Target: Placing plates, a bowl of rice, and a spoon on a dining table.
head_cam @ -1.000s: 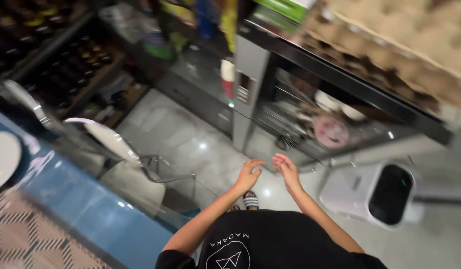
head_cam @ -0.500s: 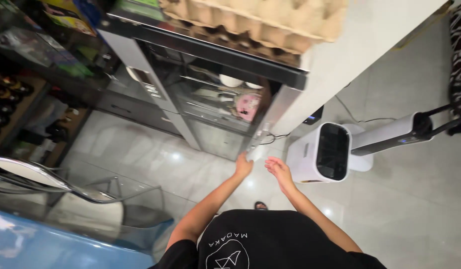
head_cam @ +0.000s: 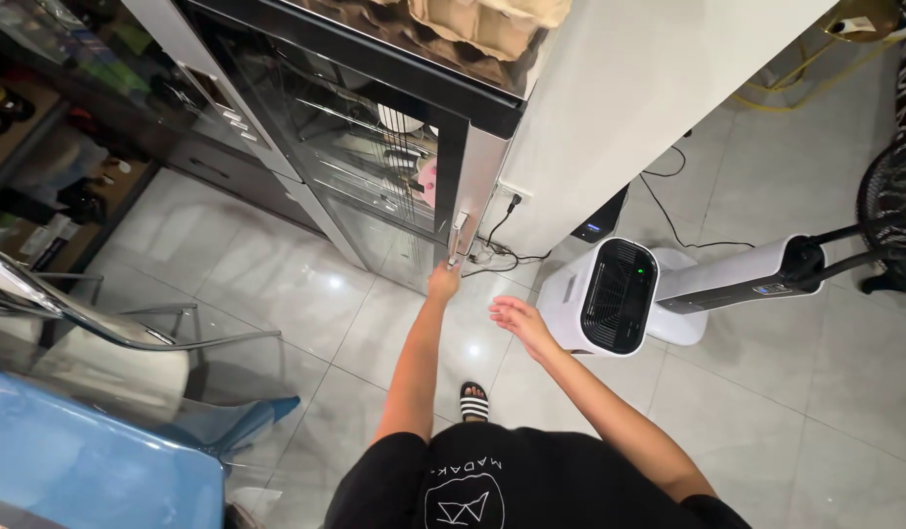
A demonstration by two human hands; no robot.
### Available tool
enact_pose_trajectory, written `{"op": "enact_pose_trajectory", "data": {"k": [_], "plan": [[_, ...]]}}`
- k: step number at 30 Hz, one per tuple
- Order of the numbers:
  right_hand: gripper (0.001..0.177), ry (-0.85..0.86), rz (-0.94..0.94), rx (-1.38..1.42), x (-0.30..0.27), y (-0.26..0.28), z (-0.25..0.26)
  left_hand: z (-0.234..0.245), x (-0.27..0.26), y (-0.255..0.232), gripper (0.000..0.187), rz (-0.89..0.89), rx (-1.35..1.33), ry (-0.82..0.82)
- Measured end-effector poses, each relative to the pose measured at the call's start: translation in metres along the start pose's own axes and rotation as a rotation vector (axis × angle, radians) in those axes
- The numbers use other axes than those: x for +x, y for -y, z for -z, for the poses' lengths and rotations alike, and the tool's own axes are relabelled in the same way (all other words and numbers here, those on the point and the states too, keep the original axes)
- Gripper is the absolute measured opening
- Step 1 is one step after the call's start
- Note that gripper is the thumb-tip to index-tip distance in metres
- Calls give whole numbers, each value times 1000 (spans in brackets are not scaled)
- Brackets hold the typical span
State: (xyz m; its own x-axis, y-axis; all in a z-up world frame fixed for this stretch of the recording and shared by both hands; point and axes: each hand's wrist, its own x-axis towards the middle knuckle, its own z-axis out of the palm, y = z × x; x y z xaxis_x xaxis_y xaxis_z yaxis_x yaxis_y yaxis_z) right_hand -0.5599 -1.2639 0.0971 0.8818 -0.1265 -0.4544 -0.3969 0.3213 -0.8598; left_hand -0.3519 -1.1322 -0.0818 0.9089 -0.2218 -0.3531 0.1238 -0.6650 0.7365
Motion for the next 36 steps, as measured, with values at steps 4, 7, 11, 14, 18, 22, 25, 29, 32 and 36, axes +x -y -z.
{"op": "enact_pose_trajectory", "data": {"k": [4, 7, 11, 14, 18, 22, 25, 29, 32, 36], "plan": [[36, 3, -30, 15, 4, -22, -1, -5, -1, 12, 61, -95, -158, -99], [36, -36, -78, -8, 8, -46, 4, 2, -28, 24, 54, -60, -21, -127], [35, -12, -116, -26, 7, -73, -8, 47, -98, 72, 34, -203, -144, -212], [35, -2, -140, -65, 2, -82, -17, 79, -144, 93, 30, -218, -224, -248], [35, 3, -150, -106, 11, -99, -28, 111, -192, 123, 39, -72, -212, -331], [35, 21, -145, -143, 22, -123, -34, 141, -221, 150, 81, -51, -299, -359], [36, 23, -184, -158, 26, -139, -42, 157, -235, 172, 91, 100, -296, -232], [35, 17, -205, -196, 29, -148, -54, 133, -240, 212, 88, 187, -324, -349], [35, 27, -218, -216, 32, -153, -61, 91, -260, 228, 83, 490, -480, -288], [34, 54, -199, -233, 64, -193, -43, 57, -269, 185, 54, 551, -622, 198]]}}
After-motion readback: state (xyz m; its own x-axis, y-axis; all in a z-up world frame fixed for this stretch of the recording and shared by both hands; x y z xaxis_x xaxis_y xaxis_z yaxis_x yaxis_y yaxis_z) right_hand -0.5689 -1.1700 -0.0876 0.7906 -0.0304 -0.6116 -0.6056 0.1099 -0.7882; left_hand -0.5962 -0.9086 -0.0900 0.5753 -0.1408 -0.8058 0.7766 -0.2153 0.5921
